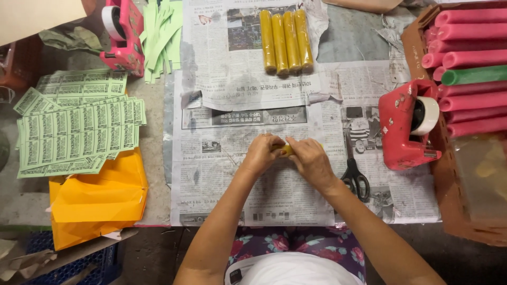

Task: Fitting plastic caps onto the ends of yellow candles and organizing them on a table for packaging.

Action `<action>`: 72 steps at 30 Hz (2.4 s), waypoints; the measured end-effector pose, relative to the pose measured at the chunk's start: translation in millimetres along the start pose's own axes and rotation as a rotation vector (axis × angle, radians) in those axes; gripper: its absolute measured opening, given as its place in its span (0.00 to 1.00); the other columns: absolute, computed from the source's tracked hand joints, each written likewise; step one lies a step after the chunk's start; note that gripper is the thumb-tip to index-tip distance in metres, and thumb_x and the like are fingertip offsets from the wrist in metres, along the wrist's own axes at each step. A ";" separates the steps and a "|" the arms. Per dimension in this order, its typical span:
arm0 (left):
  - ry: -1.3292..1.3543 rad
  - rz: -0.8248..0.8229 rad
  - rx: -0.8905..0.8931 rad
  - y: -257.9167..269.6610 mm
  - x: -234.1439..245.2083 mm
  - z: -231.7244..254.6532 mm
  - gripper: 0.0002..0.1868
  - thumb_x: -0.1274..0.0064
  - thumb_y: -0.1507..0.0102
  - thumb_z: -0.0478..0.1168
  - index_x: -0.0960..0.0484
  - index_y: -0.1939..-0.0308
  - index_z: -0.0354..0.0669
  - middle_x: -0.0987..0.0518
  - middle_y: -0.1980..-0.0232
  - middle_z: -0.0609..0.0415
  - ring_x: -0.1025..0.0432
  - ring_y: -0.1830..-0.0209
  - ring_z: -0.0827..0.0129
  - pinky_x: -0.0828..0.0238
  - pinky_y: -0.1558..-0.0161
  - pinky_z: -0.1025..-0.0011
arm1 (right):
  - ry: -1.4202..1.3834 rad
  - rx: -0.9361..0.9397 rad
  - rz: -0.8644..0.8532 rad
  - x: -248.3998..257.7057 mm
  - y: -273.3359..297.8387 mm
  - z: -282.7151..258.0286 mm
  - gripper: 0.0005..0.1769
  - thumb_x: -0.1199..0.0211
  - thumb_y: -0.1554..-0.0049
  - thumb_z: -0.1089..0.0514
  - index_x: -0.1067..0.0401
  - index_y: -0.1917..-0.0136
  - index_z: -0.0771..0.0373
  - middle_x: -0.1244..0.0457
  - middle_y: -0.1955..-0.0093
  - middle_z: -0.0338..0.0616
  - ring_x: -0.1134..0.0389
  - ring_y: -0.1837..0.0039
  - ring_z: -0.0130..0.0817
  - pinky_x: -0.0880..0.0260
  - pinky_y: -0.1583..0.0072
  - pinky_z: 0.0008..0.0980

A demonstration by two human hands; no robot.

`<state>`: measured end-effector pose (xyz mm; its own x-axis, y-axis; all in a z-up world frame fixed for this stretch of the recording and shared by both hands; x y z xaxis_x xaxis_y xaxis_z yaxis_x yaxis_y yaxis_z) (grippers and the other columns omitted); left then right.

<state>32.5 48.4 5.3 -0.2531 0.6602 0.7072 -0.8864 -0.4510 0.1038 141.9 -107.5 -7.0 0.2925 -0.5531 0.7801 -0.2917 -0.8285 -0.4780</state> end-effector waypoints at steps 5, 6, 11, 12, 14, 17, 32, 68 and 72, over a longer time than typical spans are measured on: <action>0.005 0.010 -0.007 4.2 2.1 3.8 0.12 0.37 0.42 0.42 0.13 0.54 0.55 0.17 0.55 0.53 0.23 0.48 0.54 0.26 0.44 0.59 | -0.151 -0.128 -0.358 20.1 -25.4 13.5 0.37 0.27 0.51 0.50 0.31 0.30 0.56 0.30 0.47 0.44 0.32 0.43 0.46 0.34 0.39 0.48; 0.010 0.003 0.001 4.6 3.6 4.8 0.12 0.37 0.42 0.41 0.13 0.54 0.55 0.17 0.55 0.53 0.23 0.48 0.54 0.26 0.44 0.59 | -0.164 -0.191 -0.457 29.8 -33.3 10.6 0.37 0.26 0.51 0.47 0.30 0.30 0.54 0.29 0.46 0.43 0.32 0.42 0.46 0.35 0.39 0.49; 0.019 -0.038 0.017 1.0 6.5 7.3 0.13 0.37 0.42 0.41 0.12 0.54 0.53 0.15 0.55 0.50 0.22 0.48 0.51 0.25 0.45 0.57 | -0.005 -0.097 -0.341 16.5 -20.1 5.0 0.32 0.25 0.53 0.47 0.27 0.36 0.48 0.31 0.49 0.37 0.32 0.45 0.38 0.34 0.39 0.41; 0.017 -0.055 0.033 0.3 5.1 5.3 0.13 0.37 0.43 0.42 0.12 0.54 0.54 0.15 0.55 0.51 0.22 0.49 0.52 0.25 0.45 0.57 | -0.012 -0.093 -0.285 9.0 -13.1 6.1 0.24 0.27 0.50 0.51 0.26 0.40 0.46 0.32 0.51 0.33 0.32 0.46 0.34 0.34 0.40 0.38; 0.019 -0.063 0.050 -9.1 18.8 9.2 0.12 0.39 0.42 0.42 0.12 0.54 0.52 0.15 0.55 0.48 0.22 0.48 0.48 0.25 0.45 0.53 | -0.023 -0.088 -0.231 18.6 -13.2 -1.3 0.21 0.28 0.49 0.52 0.25 0.42 0.46 0.32 0.52 0.32 0.32 0.46 0.34 0.34 0.40 0.37; -0.105 -0.026 0.025 -39.2 26.7 11.7 0.14 0.39 0.41 0.44 0.14 0.52 0.54 0.16 0.52 0.47 0.22 0.47 0.47 0.24 0.46 0.52 | 0.005 -0.086 -0.158 27.0 -14.0 -4.2 0.17 0.28 0.49 0.52 0.24 0.45 0.44 0.32 0.55 0.28 0.32 0.46 0.30 0.36 0.39 0.36; -0.323 -0.298 0.015 -73.0 19.5 26.1 0.10 0.38 0.45 0.53 0.12 0.62 0.60 0.14 0.59 0.51 0.20 0.51 0.49 0.22 0.50 0.52 | 0.098 -0.066 -0.105 35.1 -20.0 -9.4 0.09 0.29 0.50 0.50 0.23 0.54 0.42 0.33 0.51 0.26 0.37 0.38 0.33 0.40 0.36 0.39; -0.477 0.213 -0.383 -3.2 -31.7 6.8 0.21 0.36 0.46 0.43 0.24 0.50 0.56 0.20 0.60 0.54 0.22 0.59 0.58 0.22 0.62 0.63 | 0.125 0.065 -0.213 28.2 -20.7 33.8 0.11 0.30 0.49 0.48 0.26 0.53 0.48 0.32 0.58 0.33 0.30 0.51 0.34 0.32 0.46 0.37; -0.481 0.280 -0.424 0.2 -28.3 3.7 0.20 0.38 0.45 0.42 0.21 0.49 0.59 0.22 0.59 0.56 0.24 0.59 0.60 0.22 0.63 0.64 | 0.138 0.130 -0.049 24.5 -9.2 25.9 0.12 0.38 0.39 0.48 0.25 0.43 0.51 0.29 0.45 0.39 0.28 0.41 0.38 0.31 0.39 0.38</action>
<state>40.8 27.4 -12.1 -0.3808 0.1701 0.9089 -0.9126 -0.2275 -0.3398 175.3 -115.7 6.1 0.1735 -0.5016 0.8475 -0.1571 -0.8636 -0.4790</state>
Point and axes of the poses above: each hand's wrist, its own y-axis away from the middle knuckle, its own x-axis out of the back of the hand, z = x × y, the point moved 2 cm from there along -y, towards the middle knuckle
